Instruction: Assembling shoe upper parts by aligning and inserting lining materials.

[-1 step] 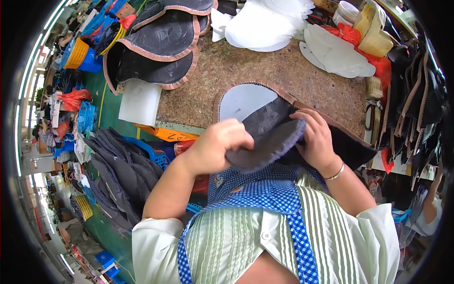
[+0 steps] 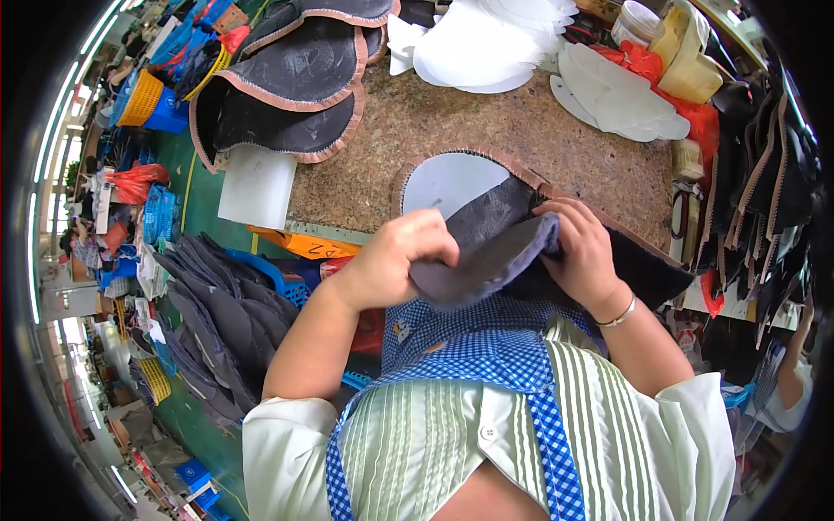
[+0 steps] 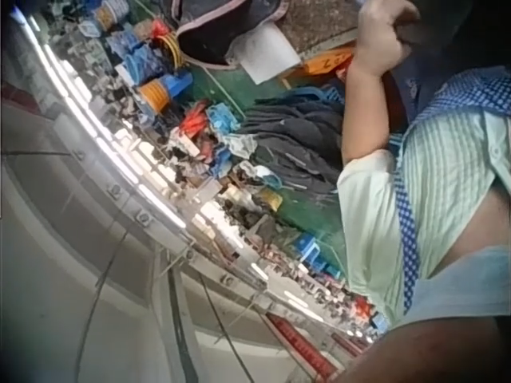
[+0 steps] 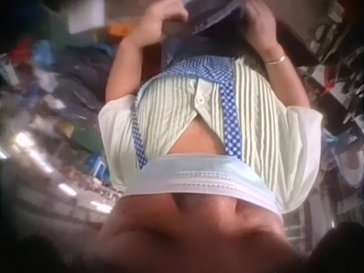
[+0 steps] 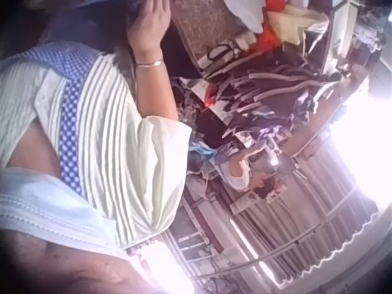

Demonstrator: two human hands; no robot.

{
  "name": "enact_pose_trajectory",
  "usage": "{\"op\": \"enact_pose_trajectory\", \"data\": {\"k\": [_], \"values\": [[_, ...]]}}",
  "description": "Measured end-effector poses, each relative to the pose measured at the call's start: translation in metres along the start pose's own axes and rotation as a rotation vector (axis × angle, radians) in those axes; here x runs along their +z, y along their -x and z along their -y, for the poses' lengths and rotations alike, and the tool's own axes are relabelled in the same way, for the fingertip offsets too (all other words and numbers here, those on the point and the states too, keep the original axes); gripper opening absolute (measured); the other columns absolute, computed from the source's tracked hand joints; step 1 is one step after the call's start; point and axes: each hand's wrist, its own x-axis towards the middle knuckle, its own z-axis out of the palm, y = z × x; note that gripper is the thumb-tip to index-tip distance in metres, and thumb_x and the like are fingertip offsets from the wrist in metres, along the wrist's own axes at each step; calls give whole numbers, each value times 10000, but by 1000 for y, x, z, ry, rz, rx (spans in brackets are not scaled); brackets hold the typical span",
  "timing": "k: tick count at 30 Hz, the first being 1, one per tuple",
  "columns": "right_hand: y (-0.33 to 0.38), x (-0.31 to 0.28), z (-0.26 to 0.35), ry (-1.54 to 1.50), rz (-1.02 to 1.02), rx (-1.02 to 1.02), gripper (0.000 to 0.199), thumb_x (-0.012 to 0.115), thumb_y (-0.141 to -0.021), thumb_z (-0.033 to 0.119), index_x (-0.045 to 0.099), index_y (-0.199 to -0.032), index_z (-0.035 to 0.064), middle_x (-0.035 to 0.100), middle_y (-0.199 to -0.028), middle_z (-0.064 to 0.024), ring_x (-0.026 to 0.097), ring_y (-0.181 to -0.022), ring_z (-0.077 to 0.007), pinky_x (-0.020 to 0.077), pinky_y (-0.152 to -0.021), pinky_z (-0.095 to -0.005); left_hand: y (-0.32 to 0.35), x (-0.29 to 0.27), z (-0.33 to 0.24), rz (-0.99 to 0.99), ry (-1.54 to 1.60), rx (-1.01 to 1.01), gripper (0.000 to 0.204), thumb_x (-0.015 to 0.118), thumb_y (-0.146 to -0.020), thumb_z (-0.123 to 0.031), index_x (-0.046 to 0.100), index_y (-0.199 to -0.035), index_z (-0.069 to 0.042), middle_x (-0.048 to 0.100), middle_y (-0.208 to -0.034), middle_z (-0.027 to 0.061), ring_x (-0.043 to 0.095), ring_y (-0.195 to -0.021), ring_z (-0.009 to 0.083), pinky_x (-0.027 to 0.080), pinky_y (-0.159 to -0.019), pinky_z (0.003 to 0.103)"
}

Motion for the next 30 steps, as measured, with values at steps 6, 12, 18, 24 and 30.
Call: {"op": "enact_pose_trajectory", "data": {"k": [6, 12, 18, 24, 30], "values": [[-14, 12, -7, 48, 13, 237, 311, 756, -670, 76, 481, -815, 62, 518, -800, -94, 548, -816, -309, 479, -688, -401, 17, 29, 44, -281, 123, -188, 306, 669, -819, -94, 610, -1104, -1, 649, -1040, 179, 628, -994, 318, 482, -859, 380], [-15, 21, -13, 28, -5, 365, 305, 749, -686, 81, 523, -891, 67, 548, -893, -94, 564, -872, -322, 489, -725, -394, 30, 61, 46, -483, -317, -136, 158, 647, -838, -103, 519, -875, -17, 536, -797, 176, 575, -767, 410, 469, -641, 455], [-26, 27, 2, 205, -16, -387, 310, 625, -779, 44, 623, -1087, 4, 546, -1233, -140, 539, -1128, -322, 466, -951, -402, 42, 75, 62, -774, -95, -307, 527, 767, -804, -139, 400, -1151, 13, 674, -938, 210, 697, -835, 333, 539, -686, 369], [-53, 42, 9, 80, 473, -220, 629, 597, -893, 262, 395, -1414, -28, 329, -1521, -167, 281, -1425, -320, 284, -1145, -431, 54, 87, 60, -849, 88, -433, 544, 789, -796, -150, 387, -1130, 1, 671, -890, 193, 694, -789, 253, 528, -650, 322], [-94, 78, 20, 224, 385, -255, 926, 540, -845, 632, 294, -1462, -13, 259, -1528, -236, 194, -1448, -361, 174, -1165, -514, 73, 122, 71, -808, 454, -671, 460, 768, -830, -207, 506, -1142, 7, 665, -1022, 128, 637, -929, 150, 506, -770, 278]]}}
